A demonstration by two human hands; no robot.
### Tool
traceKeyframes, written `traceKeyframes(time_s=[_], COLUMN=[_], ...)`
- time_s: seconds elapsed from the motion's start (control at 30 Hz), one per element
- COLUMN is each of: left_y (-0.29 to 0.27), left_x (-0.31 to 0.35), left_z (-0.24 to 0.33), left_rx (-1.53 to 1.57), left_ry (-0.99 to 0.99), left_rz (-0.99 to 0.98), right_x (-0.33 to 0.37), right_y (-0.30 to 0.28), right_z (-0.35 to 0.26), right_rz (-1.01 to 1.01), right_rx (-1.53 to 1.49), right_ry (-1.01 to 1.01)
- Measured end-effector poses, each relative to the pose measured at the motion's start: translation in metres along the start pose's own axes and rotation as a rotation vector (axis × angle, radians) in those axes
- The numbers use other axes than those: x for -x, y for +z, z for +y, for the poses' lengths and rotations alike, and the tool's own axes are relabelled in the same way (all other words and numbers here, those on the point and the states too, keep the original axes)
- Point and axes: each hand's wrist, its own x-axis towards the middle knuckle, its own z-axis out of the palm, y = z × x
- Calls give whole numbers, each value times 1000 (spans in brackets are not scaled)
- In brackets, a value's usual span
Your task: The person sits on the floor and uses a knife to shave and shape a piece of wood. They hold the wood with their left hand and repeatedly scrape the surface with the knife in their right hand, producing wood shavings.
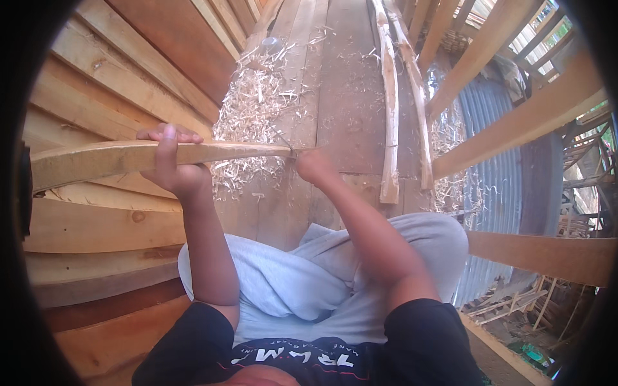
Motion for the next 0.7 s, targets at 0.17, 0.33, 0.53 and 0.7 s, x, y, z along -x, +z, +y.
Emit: traceKeyframes(time_s=[0.17, 0.33, 0.53, 0.7], left_y=[-14, -6, -17, -8], left_x=[-4, -9, -11, -9], left_z=[-6, -10, -10, -4], left_rx=[3, 21, -2, -117], left_ry=[55, 63, 37, 53], left_rz=[34, 116, 117, 225], right_x=[40, -10, 14, 19], right_y=[-24, 23, -2, 5], right_z=[-49, 27, -11, -33], right_rz=[-35, 315, 0, 220], right_rx=[-253, -138, 38, -154], right_ry=[107, 65, 38, -166])
